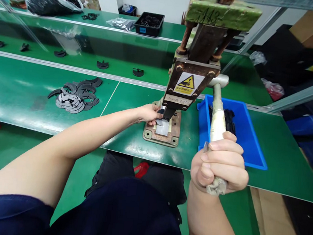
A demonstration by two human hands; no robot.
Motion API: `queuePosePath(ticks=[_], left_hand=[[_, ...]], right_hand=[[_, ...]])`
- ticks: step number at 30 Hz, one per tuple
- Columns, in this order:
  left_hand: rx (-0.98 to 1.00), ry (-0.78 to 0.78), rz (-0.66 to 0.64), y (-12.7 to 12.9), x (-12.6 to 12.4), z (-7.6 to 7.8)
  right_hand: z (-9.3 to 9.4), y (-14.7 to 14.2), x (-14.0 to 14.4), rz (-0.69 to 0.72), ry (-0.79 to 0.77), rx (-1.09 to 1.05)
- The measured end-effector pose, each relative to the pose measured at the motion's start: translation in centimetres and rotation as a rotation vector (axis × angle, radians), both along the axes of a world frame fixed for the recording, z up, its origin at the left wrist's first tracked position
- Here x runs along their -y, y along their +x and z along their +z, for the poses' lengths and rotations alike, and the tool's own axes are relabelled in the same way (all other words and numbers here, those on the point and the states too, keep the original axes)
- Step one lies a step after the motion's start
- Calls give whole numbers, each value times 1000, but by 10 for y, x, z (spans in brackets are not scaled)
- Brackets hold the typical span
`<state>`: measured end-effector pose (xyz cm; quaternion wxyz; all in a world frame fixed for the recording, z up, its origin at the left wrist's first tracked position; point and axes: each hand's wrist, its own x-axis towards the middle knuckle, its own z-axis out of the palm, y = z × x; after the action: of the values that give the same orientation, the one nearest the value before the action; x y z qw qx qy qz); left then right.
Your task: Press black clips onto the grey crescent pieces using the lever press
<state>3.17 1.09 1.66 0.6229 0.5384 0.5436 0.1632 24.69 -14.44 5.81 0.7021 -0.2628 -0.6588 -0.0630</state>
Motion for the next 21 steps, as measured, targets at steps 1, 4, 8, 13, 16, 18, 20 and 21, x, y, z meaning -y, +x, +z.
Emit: queuePosePath(ticks=[1,4,8,13,16,18,20,21], left_hand=[[-6,-22,-1,0,-2,0],[-17,-74,7,1,-8,0],[-31,-67,-16,2,-12,2],[-11,-7,34,-2,2,4],[195,-23,113,-15,19,6],[382,-32,64,-30,33,8],[508,-29,-51,-48,48,9],[523,-10,-104,-58,55,8]], right_hand=[[0,0,0,-2,4,-5],[0,0,-1,-10,8,-6],[1,0,0,-21,0,12],[3,0,3,-34,-24,18],[2,1,4,-30,-18,24],[1,1,3,-27,-7,14],[0,0,0,-39,-9,-14],[-1,1,-3,-46,2,-33]])
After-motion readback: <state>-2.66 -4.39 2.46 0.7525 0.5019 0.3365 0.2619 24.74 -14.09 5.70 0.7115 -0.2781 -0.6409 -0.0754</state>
